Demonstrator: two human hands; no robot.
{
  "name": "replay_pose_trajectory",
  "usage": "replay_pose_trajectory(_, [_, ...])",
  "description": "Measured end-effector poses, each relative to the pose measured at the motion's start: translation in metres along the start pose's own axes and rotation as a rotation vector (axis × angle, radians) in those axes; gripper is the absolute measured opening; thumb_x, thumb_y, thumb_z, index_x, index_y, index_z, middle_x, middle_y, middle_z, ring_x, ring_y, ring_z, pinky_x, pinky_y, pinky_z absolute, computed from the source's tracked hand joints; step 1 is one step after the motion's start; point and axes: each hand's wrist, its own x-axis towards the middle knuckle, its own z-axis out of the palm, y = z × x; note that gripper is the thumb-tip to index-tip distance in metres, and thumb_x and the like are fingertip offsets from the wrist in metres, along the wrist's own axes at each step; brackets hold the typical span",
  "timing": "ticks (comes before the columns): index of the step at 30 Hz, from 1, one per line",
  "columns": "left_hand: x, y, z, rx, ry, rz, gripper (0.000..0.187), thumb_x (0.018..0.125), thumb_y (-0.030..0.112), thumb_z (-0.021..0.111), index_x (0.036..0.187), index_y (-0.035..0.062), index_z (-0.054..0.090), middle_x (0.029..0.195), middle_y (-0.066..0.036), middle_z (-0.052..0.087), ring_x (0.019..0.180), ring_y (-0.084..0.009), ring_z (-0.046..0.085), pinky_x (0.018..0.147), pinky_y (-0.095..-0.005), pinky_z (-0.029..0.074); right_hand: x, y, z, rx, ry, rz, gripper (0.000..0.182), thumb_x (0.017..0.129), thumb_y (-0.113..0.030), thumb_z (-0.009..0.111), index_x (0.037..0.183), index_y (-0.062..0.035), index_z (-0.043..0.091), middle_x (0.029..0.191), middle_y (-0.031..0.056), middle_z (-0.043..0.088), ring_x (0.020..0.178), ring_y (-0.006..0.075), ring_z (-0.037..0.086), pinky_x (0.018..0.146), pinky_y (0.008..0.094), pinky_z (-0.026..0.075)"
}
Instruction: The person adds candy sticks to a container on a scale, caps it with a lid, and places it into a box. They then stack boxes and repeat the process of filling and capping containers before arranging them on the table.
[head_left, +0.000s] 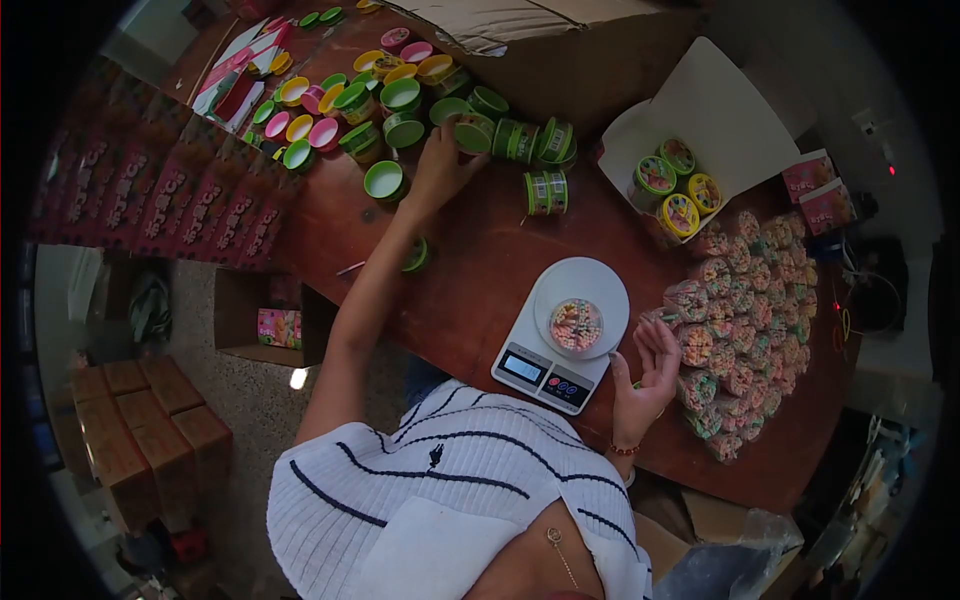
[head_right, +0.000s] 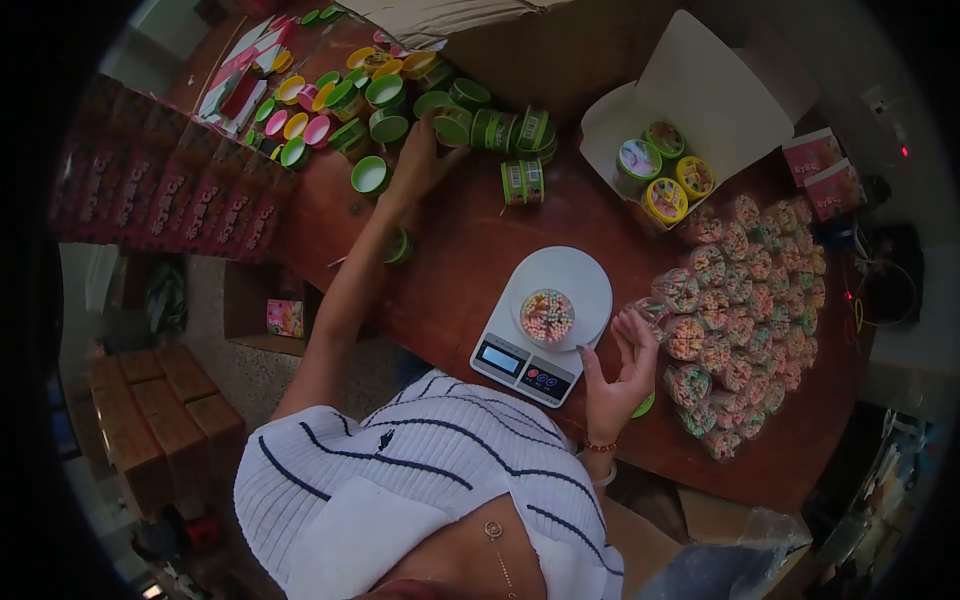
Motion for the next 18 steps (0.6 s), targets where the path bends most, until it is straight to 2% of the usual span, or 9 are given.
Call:
replay_pose_trajectory(2, [0.001, -0.002, -0.005, -0.044, 0.071, 0.051, 0.077, 0.081, 0.031, 0.087, 0.137, -0.0057, 0.049, 0.12, -0.029, 0.06, 0.108, -0.0433, 0.063, 0.094, -0.0467, 0.053, -0.001, -0.005, -0.006, -0.032, 0.008, -0.01, 0.07, 0.075, 0.012, 0.082, 0.139, 0.0031, 0.055, 0.137, 0.0153, 0.06, 0.127, 0.0265, 0.062, 0.112, 0.0398, 0.051])
replay_pose_trajectory(3, [-0.001, 0.013, -0.017, -0.038, 0.084, 0.01, 0.066, 0.083, 0.026, 0.085, 0.133, -0.0027, 0.054, 0.116, -0.025, 0.062, 0.105, -0.0394, 0.063, 0.094, -0.0445, 0.053, -0.004, -0.008, -0.01, -0.055, 0.005, -0.025, 0.068, 0.075, 0.013, 0.082, 0.137, 0.0033, 0.057, 0.136, 0.015, 0.061, 0.125, 0.0264, 0.063, 0.111, 0.0393, 0.052])
replay_pose_trajectory(5, [-0.003, -0.004, -0.025, -0.078, -0.026, -0.003, 0.059, 0.084, 0.025, 0.084, 0.13, 0.0004, 0.057, 0.115, -0.021, 0.064, 0.107, -0.0359, 0.063, 0.093, -0.0442, 0.053, -0.006, -0.01, -0.016, -0.062, 0.051, -0.004, 0.063, 0.076, 0.012, 0.083, 0.134, 0.0038, 0.06, 0.133, 0.0143, 0.062, 0.124, 0.0261, 0.064, 0.11, 0.0386, 0.053])
replay_pose_trajectory(7, [-0.006, -0.022, -0.012, -0.182, -0.074, -0.021, 0.06, 0.083, 0.026, 0.085, 0.131, 0.0031, 0.057, 0.113, -0.02, 0.065, 0.109, -0.0359, 0.063, 0.093, -0.0446, 0.053, -0.004, -0.005, -0.021, -0.029, 0.057, 0.007, 0.062, 0.077, 0.011, 0.083, 0.133, 0.0043, 0.06, 0.133, 0.0139, 0.063, 0.123, 0.0259, 0.064, 0.109, 0.0386, 0.053])
replay_pose_trajectory(9, [0.0, -0.011, -0.014, 0.037, -0.093, 0.173, 0.062, 0.083, 0.026, 0.086, 0.133, 0.0033, 0.055, 0.114, -0.021, 0.065, 0.109, -0.0387, 0.064, 0.092, -0.0454, 0.054, -0.001, -0.005, -0.019, -0.06, 0.058, 0.007, 0.059, 0.078, 0.011, 0.082, 0.132, 0.0048, 0.061, 0.132, 0.0138, 0.064, 0.123, 0.0255, 0.065, 0.107, 0.038, 0.054])
replay_pose_trajectory(10, [0.0, -0.002, -0.008, 0.101, -0.09, 0.213, 0.063, 0.084, 0.025, 0.085, 0.133, 0.0031, 0.053, 0.119, -0.023, 0.064, 0.111, -0.0436, 0.062, 0.093, -0.0467, 0.054, 0.0, -0.005, -0.017, -0.092, 0.033, -0.024, 0.058, 0.078, 0.01, 0.083, 0.131, 0.0047, 0.061, 0.132, 0.014, 0.064, 0.122, 0.0253, 0.065, 0.107, 0.0376, 0.054])
replay_pose_trajectory(14, [0.005, -0.002, 0.015, -0.01, -0.053, 0.205, 0.064, 0.083, 0.025, 0.086, 0.133, 0.0033, 0.053, 0.124, -0.025, 0.061, 0.113, -0.0469, 0.06, 0.093, -0.0491, 0.054, -0.003, -0.001, -0.011, -0.153, -0.025, -0.066, 0.056, 0.078, 0.007, 0.084, 0.129, 0.0038, 0.063, 0.131, 0.0148, 0.065, 0.12, 0.0248, 0.067, 0.106, 0.0366, 0.054])
replay_pose_trajectory(17, [0.006, 0.0, -0.002, 0.052, -0.036, 0.201, 0.065, 0.081, 0.024, 0.087, 0.13, -0.0002, 0.051, 0.124, -0.028, 0.06, 0.112, -0.0489, 0.061, 0.091, -0.0518, 0.053, -0.006, -0.004, -0.007, -0.154, -0.072, -0.032, 0.062, 0.074, 0.001, 0.089, 0.13, 0.0018, 0.063, 0.133, 0.0164, 0.064, 0.123, 0.0272, 0.066, 0.107, 0.0382, 0.054])
replay_pose_trajectory(18, [-0.001, 0.001, -0.017, 0.204, -0.089, 0.167, 0.067, 0.079, 0.023, 0.088, 0.128, -0.0019, 0.05, 0.119, -0.029, 0.061, 0.109, -0.0485, 0.062, 0.09, -0.0526, 0.053, -0.003, -0.005, -0.003, -0.152, -0.061, -0.038, 0.062, 0.074, 0.001, 0.089, 0.13, 0.0018, 0.063, 0.133, 0.0164, 0.064, 0.123, 0.0272, 0.066, 0.107, 0.0382, 0.054])
